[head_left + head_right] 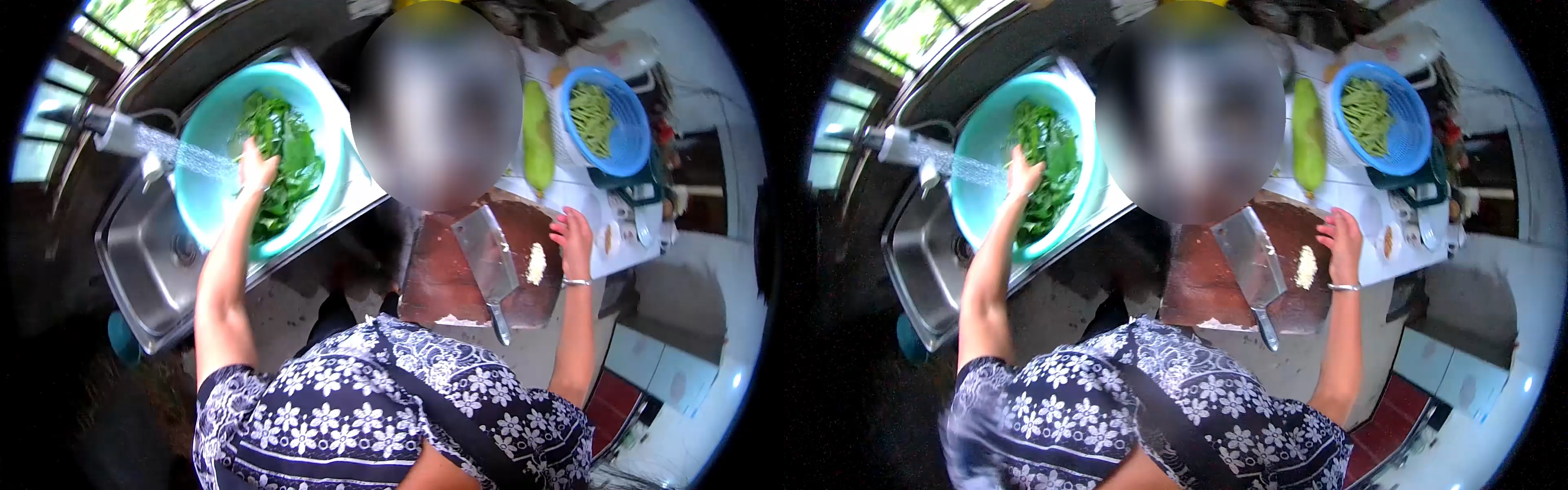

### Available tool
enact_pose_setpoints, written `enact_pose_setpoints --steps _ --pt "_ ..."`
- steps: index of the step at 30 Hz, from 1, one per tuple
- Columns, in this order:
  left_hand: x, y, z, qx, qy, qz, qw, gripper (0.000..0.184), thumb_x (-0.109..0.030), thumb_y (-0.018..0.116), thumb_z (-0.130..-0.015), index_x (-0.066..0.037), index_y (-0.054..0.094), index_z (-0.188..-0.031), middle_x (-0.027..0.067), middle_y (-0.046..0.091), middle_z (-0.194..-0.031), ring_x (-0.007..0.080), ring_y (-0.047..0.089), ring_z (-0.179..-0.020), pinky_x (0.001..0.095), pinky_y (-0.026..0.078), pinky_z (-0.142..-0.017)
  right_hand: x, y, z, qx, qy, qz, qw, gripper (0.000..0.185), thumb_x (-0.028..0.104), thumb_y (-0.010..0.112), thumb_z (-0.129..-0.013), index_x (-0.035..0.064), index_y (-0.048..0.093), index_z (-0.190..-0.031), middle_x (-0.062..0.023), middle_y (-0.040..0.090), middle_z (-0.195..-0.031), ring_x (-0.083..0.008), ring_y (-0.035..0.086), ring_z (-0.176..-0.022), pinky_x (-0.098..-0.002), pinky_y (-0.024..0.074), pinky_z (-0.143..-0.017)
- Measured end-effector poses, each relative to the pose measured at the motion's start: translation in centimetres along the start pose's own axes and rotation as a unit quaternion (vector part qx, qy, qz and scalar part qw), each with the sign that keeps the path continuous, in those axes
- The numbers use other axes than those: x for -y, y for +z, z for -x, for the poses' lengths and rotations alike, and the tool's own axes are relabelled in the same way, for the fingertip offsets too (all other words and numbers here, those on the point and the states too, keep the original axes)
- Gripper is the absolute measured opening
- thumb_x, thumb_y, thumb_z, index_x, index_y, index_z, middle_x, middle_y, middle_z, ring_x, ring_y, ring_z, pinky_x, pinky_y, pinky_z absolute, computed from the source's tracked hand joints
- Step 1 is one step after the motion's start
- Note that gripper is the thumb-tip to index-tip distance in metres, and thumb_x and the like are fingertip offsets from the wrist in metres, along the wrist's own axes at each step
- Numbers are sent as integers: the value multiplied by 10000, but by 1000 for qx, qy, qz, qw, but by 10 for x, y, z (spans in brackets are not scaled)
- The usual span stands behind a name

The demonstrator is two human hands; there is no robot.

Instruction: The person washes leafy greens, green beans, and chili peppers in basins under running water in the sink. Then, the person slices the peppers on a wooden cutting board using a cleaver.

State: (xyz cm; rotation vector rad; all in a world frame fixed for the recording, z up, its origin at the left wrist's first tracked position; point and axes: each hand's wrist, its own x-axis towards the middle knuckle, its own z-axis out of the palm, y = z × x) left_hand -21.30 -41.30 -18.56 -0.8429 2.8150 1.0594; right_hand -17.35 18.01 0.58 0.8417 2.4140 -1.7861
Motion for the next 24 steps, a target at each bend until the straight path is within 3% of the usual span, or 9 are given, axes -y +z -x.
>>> enact_pose_setpoints --steps 3,5,7,11,13,15,19,21,24 --pt "-3 -29 3 45 25 130 990 475 -230 717 -725 -5 556 -1110 160 653 -1021 273 631 -927 363 479 -829 5 7 2 18 1 -6 1000 284 215 535 -935 12 556 -1132 -65 600 -908 -128 619 -732 -230 526 -575" --pt "-18 -62 15 76 -57 236 967 414 -227 711 -774 -8 575 -1097 91 659 -997 161 620 -860 304 487 -777 11 13 -2 31 -6 1 1000 272 208 525 -939 15 564 -1126 -64 605 -923 -121 618 -739 -221 518 -585" --pt "18 -71 1 118 0 324 939 437 -202 703 -776 -14 569 -1147 76 654 -971 158 608 -825 279 489 -744 18 25 -12 47 -23 27 998 264 198 524 -937 16 571 -1121 -63 617 -922 -120 617 -746 -219 507 -599" --pt "45 -96 5 2 156 -160 975 796 -271 758 -704 -34 382 -1364 193 555 -1195 288 550 -1070 402 427 -925 25 60 -63 79 -71 94 990 254 183 559 -908 5 597 -1085 -71 642 -916 -120 623 -772 -225 491 -607" --pt "64 -73 2 57 103 -134 984 1034 -489 753 -688 -65 207 -1457 290 308 -1411 386 331 -1298 423 259 -1079 26 82 -99 91 -117 115 982 251 169 569 -894 -7 610 -1067 -70 646 -896 -129 626 -753 -236 494 -604" --pt "76 -32 0 119 97 -115 982 1114 -676 655 -662 -53 188 -1458 316 278 -1418 458 231 -1334 497 192 -1097 23 101 -141 82 -122 109 983 262 175 568 -890 -9 614 -1071 -70 646 -879 -136 624 -729 -252 499 -603" --pt "-20 -17 62 150 -10 -310 939 1077 -722 607 -651 -195 164 -1479 310 246 -1436 477 219 -1333 541 200 -1077 10 140 -218 117 -126 212 962 375 274 610 -855 -7 610 -1103 -74 652 -818 -131 583 -634 -281 480 -574" --pt "-9 -26 50 157 41 -321 933 1025 -709 597 -664 -244 177 -1475 311 258 -1429 482 228 -1326 544 205 -1070 4 147 -250 162 -95 236 953 399 318 640 -822 0 618 -1064 -77 638 -760 -130 569 -586 -278 454 -517" --pt "21 -36 29 115 83 -365 920 966 -679 568 -715 -146 245 -1452 305 329 -1396 449 282 -1318 509 230 -1070 12 152 -255 179 -86 318 927 358 279 634 -818 -9 628 -1031 -91 630 -711 -153 561 -524 -295 444 -475"
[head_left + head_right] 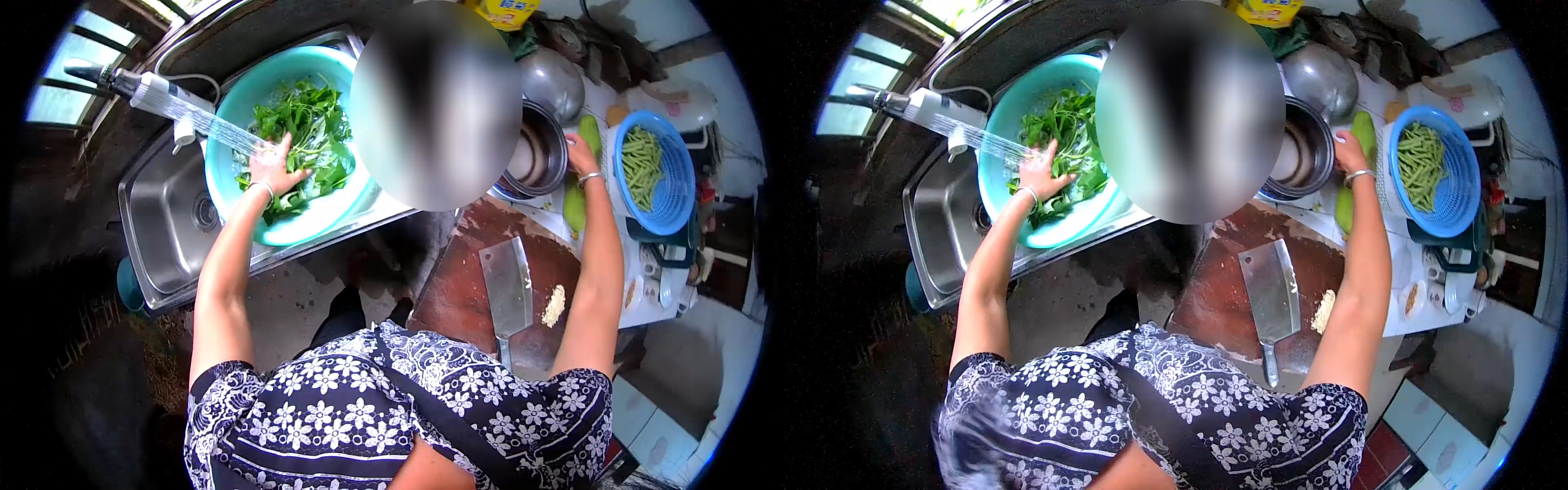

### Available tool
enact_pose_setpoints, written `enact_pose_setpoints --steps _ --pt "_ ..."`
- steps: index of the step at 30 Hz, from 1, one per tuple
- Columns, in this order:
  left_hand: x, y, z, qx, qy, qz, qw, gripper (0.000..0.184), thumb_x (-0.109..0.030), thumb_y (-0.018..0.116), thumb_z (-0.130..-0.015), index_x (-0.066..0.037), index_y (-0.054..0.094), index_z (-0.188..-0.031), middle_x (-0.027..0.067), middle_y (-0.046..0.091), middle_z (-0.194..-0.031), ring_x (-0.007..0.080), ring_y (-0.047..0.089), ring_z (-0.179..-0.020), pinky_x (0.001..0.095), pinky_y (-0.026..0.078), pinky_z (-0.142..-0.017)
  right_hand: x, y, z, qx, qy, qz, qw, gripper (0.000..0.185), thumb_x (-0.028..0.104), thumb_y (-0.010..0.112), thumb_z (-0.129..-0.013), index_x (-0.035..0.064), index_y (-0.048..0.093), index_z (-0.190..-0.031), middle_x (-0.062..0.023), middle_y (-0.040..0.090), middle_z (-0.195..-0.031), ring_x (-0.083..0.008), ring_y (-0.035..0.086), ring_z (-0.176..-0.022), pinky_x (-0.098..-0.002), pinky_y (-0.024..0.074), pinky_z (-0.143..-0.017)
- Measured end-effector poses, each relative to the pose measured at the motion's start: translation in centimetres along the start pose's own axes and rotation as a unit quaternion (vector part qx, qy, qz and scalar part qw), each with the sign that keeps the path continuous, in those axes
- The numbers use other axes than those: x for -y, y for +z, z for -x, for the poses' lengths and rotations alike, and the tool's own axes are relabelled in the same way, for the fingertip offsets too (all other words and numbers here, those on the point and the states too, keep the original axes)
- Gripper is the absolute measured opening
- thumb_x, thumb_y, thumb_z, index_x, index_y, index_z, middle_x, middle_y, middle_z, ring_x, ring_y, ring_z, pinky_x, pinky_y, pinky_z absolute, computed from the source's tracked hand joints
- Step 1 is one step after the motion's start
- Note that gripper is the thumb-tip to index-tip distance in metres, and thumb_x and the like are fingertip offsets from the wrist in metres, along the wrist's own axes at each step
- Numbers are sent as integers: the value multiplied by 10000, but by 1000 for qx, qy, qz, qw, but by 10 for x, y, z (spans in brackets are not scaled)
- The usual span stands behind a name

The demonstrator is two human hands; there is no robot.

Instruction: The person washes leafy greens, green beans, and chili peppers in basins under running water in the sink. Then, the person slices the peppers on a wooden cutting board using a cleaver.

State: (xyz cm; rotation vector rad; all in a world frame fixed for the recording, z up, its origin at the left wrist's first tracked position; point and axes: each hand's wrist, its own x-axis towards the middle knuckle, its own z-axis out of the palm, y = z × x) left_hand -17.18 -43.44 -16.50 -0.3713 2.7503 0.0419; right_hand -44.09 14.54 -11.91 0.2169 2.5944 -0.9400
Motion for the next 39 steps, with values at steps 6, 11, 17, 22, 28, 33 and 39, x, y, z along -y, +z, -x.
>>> enact_pose_setpoints --steps 6,11,17,22,28,33,39 --pt "-2 21 -3 -32 -27 30 999 936 -651 573 -719 -97 303 -1423 292 357 -1382 445 292 -1300 501 247 -1054 -46 4 -54 109 -178 79 975 225 203 661 -775 -13 678 -836 -117 619 -661 -189 566 -600 -350 464 -587" --pt "5 10 -2 9 -13 73 997 948 -606 619 -714 -123 253 -1443 298 418 -1330 455 372 -1251 486 307 -1040 -37 -6 -40 160 -129 89 975 398 235 707 -776 -35 589 -1045 -110 649 -924 -181 568 -792 -368 480 -716" --pt "8 17 -5 -10 20 51 998 951 -541 634 -737 -37 229 -1435 304 401 -1348 461 303 -1304 459 239 -1093 -33 11 -37 169 30 -138 975 423 405 547 -863 4 639 -962 -61 652 -867 -154 578 -785 -342 473 -743" --pt "8 18 -4 -3 11 57 998 958 -489 655 -737 -58 190 -1455 303 387 -1360 486 227 -1327 464 171 -1117 -17 13 -41 65 -12 36 997 605 562 497 -806 -13 660 -893 -144 667 -806 -285 632 -683 -423 480 -673" --pt "1 4 -2 37 -10 30 999 980 -494 655 -726 -42 176 -1453 290 360 -1388 469 232 -1333 457 145 -1130 -10 21 -70 5 -52 267 962 497 398 596 -762 -56 655 -957 -307 592 -1037 -419 587 -993 -440 463 -861" --pt "6 12 -4 18 1 23 1000 987 -503 666 -721 -44 184 -1451 295 379 -1370 467 254 -1325 456 152 -1127 17 8 -20 -96 -23 181 978 451 330 554 -781 -69 613 -980 -301 608 -1017 -433 586 -986 -454 454 -880" --pt "2 3 0 15 3 43 999 976 -523 671 -718 -61 215 -1446 306 387 -1358 469 268 -1318 461 217 -1103 37 -12 2 -105 2 143 984 415 301 512 -796 -57 587 -990 -314 594 -1034 -435 586 -978 -457 451 -878"
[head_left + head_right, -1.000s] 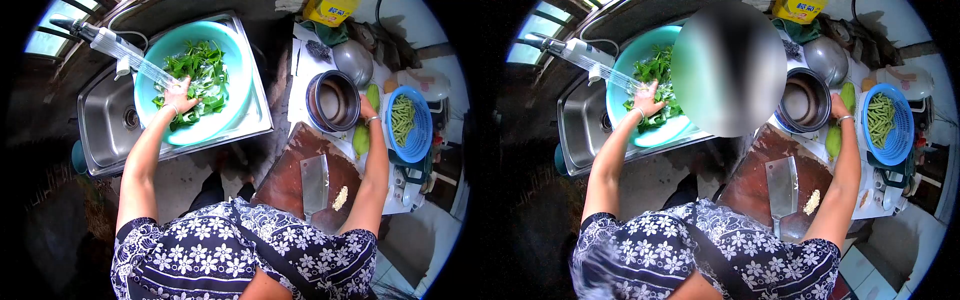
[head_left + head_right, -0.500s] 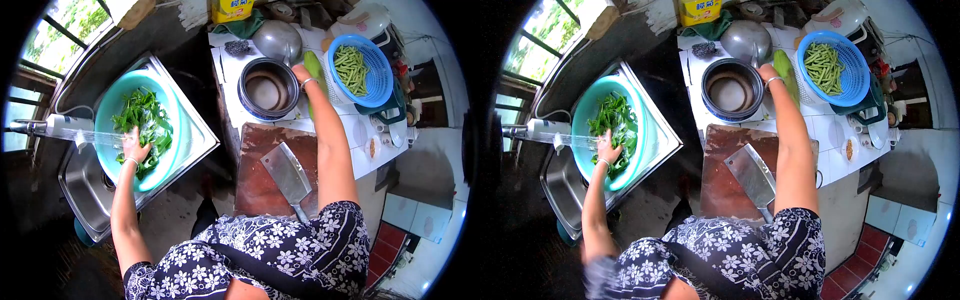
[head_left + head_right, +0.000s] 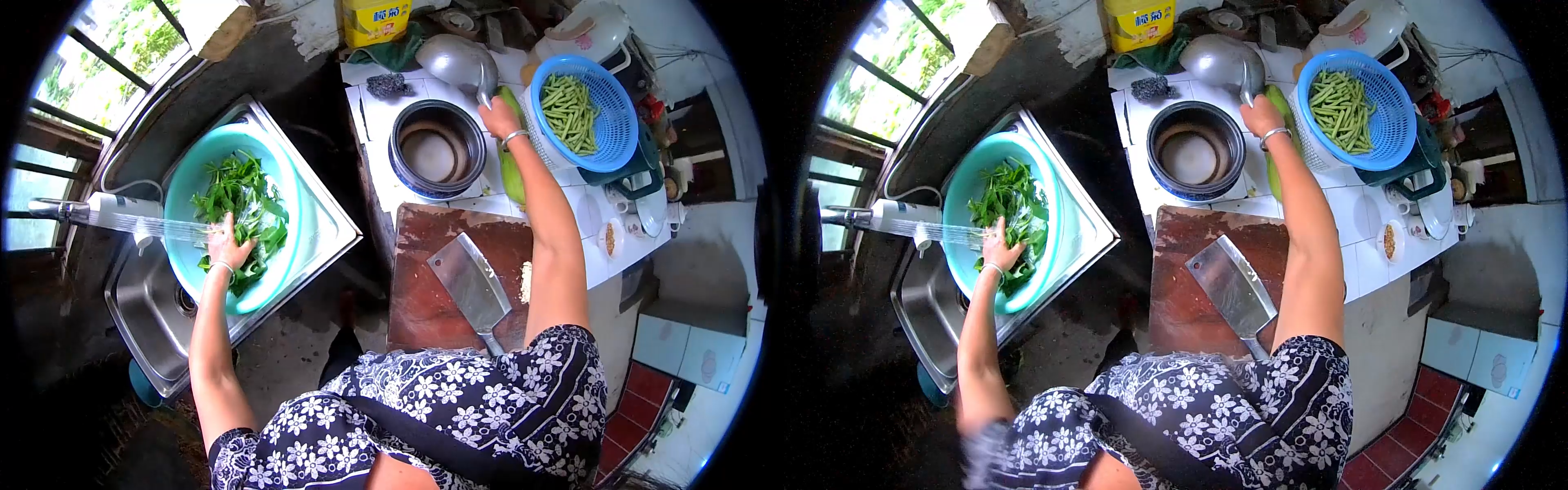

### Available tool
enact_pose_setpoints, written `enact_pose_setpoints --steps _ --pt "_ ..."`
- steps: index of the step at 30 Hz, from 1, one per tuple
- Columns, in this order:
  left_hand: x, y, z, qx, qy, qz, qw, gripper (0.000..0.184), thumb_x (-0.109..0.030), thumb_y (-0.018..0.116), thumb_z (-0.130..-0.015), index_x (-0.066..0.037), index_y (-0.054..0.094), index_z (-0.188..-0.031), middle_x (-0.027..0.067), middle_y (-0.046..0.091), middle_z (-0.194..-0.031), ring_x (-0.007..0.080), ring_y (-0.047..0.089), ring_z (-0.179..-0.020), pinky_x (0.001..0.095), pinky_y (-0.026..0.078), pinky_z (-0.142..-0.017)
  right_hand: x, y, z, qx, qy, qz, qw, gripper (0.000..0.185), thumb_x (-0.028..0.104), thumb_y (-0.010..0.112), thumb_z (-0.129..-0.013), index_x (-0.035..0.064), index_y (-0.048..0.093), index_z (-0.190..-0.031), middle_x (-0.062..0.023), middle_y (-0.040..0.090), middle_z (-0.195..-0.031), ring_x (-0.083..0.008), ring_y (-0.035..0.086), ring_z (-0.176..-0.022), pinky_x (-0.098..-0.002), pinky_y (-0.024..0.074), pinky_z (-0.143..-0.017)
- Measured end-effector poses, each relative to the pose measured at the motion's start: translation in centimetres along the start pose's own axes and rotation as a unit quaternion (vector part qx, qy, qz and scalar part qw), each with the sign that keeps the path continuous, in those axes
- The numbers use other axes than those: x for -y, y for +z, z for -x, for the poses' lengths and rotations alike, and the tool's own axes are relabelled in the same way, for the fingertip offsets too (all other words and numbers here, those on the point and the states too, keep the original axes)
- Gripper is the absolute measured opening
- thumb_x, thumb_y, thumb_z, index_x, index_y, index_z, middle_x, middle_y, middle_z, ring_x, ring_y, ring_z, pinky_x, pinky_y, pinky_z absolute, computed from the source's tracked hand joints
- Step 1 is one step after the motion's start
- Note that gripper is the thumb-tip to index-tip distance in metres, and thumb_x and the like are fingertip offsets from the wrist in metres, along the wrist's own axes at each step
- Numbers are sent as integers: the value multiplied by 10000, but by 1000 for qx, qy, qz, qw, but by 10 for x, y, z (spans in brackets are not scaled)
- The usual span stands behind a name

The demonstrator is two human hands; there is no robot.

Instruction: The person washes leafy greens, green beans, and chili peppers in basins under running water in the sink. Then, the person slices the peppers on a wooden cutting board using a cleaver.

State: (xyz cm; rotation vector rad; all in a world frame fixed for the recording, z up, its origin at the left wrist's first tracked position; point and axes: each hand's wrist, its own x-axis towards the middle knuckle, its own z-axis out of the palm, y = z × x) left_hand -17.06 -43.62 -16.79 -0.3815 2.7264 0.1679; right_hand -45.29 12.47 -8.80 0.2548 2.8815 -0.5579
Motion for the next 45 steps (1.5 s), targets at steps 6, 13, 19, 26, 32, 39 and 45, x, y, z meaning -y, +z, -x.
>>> enact_pose_setpoints --steps 6,13,19,26,32,39,45 --pt "1 -10 9 -25 30 35 999 946 -524 687 -709 -103 260 -1441 361 331 -1361 461 271 -1320 459 257 -1085 4 -46 31 -26 -42 18 999 414 325 533 -790 -57 594 -939 -292 620 -936 -436 602 -892 -472 463 -819" --pt "7 -21 34 2 11 125 992 774 -518 650 -749 -225 369 -1408 326 245 -1431 438 242 -1344 466 237 -1091 41 -100 111 -52 -72 -172 981 293 279 596 -858 11 516 -770 -77 588 -632 -109 550 -443 -275 426 -397" --pt "29 -22 53 -79 44 239 967 536 -407 618 -820 -87 545 -1244 264 439 -1330 379 338 -1312 424 293 -1072 147 -97 259 212 -69 -417 881 186 197 598 -901 60 479 -860 17 490 -615 -49 474 -435 -215 432 -382" --pt "44 -33 87 -106 -11 553 826 343 -280 587 -881 -6 615 -1086 113 642 -1067 197 607 -1006 304 450 -897 249 22 330 540 19 -464 702 175 205 615 -887 56 538 -837 20 512 -623 -52 466 -437 -195 384 -382" --pt "70 -48 140 -111 -132 734 656 259 -194 513 -936 -7 590 -1099 76 652 -1011 162 624 -876 286 503 -752 319 100 333 711 100 -559 415 202 241 489 -952 44 523 -925 39 449 -647 -45 396 -463 -201 338 -402" --pt "54 -63 207 -93 -152 769 614 247 -207 504 -951 -15 566 -1093 92 634 -1025 144 622 -896 265 515 -775 311 86 353 610 21 -510 606 183 235 523 -938 60 506 -888 9 471 -619 -88 453 -460 -245 381 -394" --pt "11 -61 218 -14 -118 789 603 322 -278 490 -959 -10 541 -1129 125 618 -1061 206 615 -945 329 507 -829 300 78 357 697 68 -489 520 183 240 509 -945 61 506 -905 22 451 -619 -65 417 -454 -217 354 -406"
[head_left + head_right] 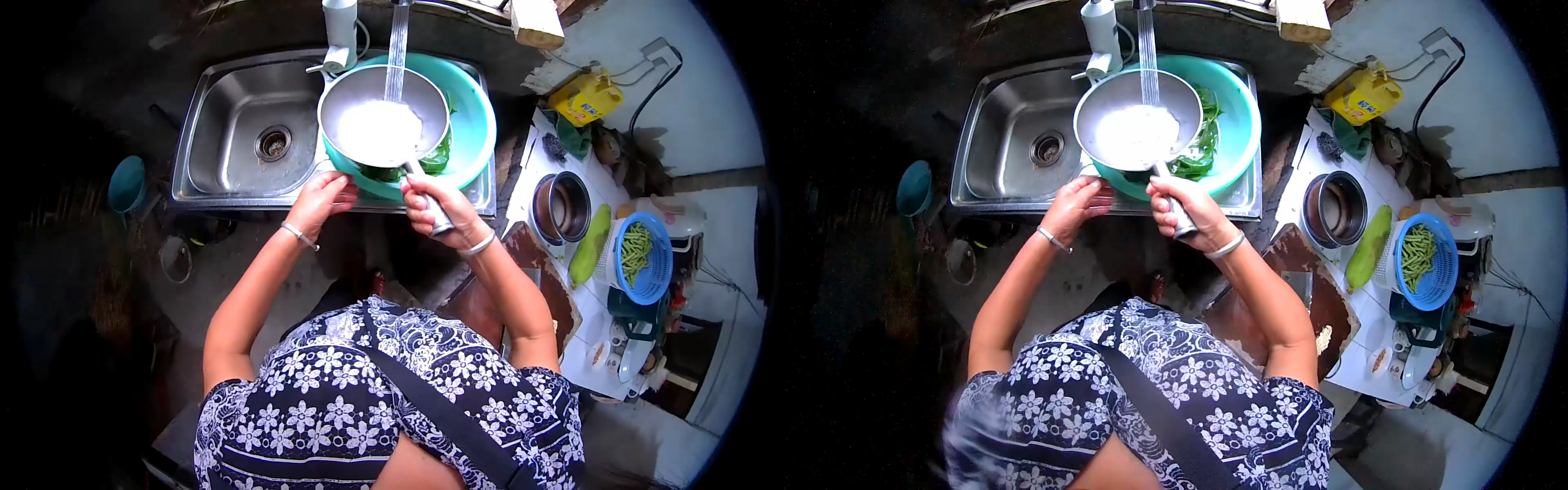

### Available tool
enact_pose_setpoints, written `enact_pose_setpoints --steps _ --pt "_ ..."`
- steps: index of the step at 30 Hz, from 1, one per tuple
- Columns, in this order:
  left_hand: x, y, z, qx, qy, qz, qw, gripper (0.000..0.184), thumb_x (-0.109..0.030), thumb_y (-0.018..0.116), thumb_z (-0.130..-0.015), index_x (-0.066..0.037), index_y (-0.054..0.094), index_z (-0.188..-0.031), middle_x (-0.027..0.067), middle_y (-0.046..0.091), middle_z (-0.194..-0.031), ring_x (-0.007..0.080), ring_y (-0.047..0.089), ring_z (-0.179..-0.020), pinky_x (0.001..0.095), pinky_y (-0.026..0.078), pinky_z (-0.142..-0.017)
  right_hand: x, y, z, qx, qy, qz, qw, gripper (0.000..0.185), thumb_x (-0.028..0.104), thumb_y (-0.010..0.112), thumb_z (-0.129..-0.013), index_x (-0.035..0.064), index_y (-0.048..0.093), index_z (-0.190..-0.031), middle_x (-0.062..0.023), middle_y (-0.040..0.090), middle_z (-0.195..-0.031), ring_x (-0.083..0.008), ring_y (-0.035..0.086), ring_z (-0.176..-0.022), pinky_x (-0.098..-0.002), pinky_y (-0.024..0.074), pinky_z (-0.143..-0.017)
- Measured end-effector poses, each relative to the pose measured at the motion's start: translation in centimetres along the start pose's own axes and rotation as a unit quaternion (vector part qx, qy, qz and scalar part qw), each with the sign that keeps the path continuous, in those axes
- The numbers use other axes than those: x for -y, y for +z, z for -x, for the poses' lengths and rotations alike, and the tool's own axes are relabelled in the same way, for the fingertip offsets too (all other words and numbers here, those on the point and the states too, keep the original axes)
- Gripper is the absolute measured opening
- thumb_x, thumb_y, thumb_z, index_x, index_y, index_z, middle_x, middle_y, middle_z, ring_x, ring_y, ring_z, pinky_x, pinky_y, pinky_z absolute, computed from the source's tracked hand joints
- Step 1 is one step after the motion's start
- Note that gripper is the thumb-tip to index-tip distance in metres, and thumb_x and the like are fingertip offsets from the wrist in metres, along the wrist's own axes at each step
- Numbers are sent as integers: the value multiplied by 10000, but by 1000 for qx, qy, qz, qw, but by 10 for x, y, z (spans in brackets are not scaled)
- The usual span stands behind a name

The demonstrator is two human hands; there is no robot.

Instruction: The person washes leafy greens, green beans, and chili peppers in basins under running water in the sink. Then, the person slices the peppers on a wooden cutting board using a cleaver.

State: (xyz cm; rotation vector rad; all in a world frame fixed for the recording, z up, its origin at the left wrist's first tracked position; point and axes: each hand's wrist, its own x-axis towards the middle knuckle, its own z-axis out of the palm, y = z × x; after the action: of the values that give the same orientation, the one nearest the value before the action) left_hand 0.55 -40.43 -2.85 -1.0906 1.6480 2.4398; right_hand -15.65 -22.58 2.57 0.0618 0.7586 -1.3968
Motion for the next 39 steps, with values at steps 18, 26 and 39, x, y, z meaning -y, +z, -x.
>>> enact_pose_setpoints --steps 18,26,39 --pt "-28 -4 -21 89 -65 95 989 359 -287 588 -888 69 599 -842 149 630 -701 149 585 -498 278 504 -436 -77 28 -84 30 -107 61 992 234 282 474 -963 60 519 -908 -67 605 -737 -210 646 -629 -354 552 -604" --pt "-29 -16 -28 -47 96 -170 980 453 -118 628 -823 43 387 -1171 150 597 -885 191 617 -623 307 500 -552 -31 -26 -58 -154 -116 375 907 270 263 545 -930 11 625 -984 -92 665 -901 -158 654 -762 -278 541 -651" --pt "-18 -43 -3 -176 149 -146 962 526 -43 619 -852 7 306 -1273 60 485 -875 74 487 -582 209 416 -440 -7 -118 -201 -373 -38 793 481 900 635 666 -656 69 426 -1314 -281 380 -1321 -430 347 -1258 -519 331 -1011"
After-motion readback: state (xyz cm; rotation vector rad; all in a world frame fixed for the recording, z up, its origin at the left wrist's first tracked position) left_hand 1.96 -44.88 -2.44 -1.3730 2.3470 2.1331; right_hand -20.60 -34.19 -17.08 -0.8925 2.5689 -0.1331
